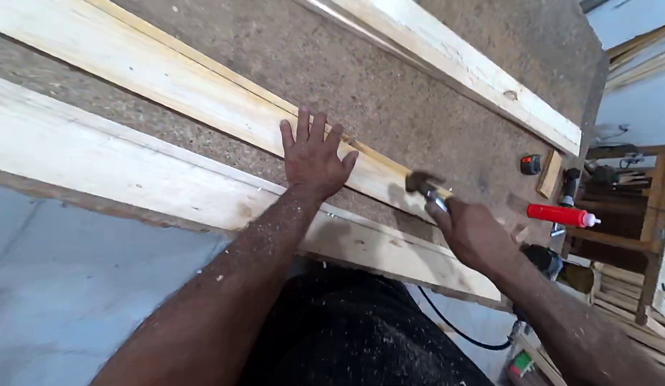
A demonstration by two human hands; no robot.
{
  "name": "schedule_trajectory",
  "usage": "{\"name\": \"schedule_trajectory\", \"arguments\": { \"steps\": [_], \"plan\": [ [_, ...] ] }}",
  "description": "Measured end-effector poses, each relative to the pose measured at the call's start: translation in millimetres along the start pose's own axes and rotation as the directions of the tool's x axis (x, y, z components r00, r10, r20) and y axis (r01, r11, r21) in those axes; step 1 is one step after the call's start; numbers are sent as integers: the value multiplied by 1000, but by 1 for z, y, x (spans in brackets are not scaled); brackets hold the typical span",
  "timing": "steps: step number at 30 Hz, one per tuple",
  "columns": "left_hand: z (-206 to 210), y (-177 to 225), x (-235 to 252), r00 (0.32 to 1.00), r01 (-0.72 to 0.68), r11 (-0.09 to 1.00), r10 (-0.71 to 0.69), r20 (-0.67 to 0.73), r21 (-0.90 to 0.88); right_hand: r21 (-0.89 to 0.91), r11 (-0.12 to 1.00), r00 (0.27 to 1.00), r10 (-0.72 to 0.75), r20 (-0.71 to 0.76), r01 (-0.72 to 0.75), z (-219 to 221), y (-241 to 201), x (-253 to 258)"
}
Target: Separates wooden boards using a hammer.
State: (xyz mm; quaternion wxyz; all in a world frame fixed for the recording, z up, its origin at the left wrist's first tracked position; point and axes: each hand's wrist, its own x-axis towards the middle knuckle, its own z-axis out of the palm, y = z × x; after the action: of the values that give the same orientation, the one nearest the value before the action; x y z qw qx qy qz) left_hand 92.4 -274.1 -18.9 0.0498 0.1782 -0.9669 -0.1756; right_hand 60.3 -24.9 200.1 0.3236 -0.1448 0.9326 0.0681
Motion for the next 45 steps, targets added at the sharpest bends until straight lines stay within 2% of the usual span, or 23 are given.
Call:
{"name": "schedule_trajectory", "arguments": {
  "steps": [1,2,3,4,5,7,8,9,10,12,13,15,17,21,25,27,29,32,35,38,41,43,45],
  "plan": [
    [-1,2,-2,1000,4,1000,-4,10,1,73,992,973,-88,-215,106,1,0,-5],
    [-2,2,1,1000,8,1000,-8,1,6,132,962,889,-164,-428,241,12,1,0],
    [-2,1,3,1000,7,1000,-7,-4,15,179,912,792,-209,-573,370,37,8,8],
    [-1,1,1,1000,5,1000,-5,-3,28,235,874,764,-208,-610,426,70,20,15],
    [-1,1,1,1000,3,999,-3,6,36,282,872,813,-197,-548,401,99,32,23],
    [-1,1,1,1000,4,999,-5,8,48,320,943,990,-50,-134,91,115,45,30],
    [-1,3,-1,1000,5,999,-6,11,52,289,957,1000,10,6,-11,109,46,31],
    [-1,3,2,1000,9,998,-9,4,58,263,965,1000,22,13,-25,98,45,33],
    [0,1,5,1000,20,997,-19,-6,68,265,964,997,-4,-83,26,92,43,30],
    [-1,5,-3,999,26,996,-30,39,85,279,936,913,-91,-398,214,108,43,16],
    [-2,6,0,999,24,995,-27,33,94,305,921,903,-100,-418,243,118,42,19],
    [-1,5,1,1000,13,995,-15,21,97,357,932,993,-21,-117,62,128,38,28],
    [-6,2,0,995,-8,999,3,95,53,289,954,993,54,108,-84,121,34,35],
    [-57,-32,24,975,-22,987,57,216,-161,251,957,984,114,137,-146,107,26,27],
    [-89,-137,76,977,-125,992,118,176,31,318,922,946,123,301,-221,56,16,40],
    [-83,-163,80,976,-145,988,134,169,52,347,912,950,119,288,-219,12,14,48],
    [-76,-169,80,981,-140,990,136,139,26,371,906,972,137,193,-202,-41,-6,47],
    [-71,-171,79,987,-129,991,131,92,-22,458,885,990,130,-63,-87,-112,-54,32],
    [-76,-170,76,986,-135,989,140,96,-57,444,884,932,28,-362,146,-145,-103,16],
    [-80,-168,75,985,-137,988,143,99,-67,392,829,825,-139,-548,400,-148,-139,9],
    [-81,-169,77,988,-105,993,111,107,-54,373,778,772,-215,-598,505,-129,-171,11],
    [-81,-169,75,989,-92,995,96,109,-40,396,787,801,-196,-565,472,-99,-187,22],
    [-80,-169,77,989,-86,996,89,114,-33,386,855,890,-168,-424,345,-60,-195,39]
  ]
}}
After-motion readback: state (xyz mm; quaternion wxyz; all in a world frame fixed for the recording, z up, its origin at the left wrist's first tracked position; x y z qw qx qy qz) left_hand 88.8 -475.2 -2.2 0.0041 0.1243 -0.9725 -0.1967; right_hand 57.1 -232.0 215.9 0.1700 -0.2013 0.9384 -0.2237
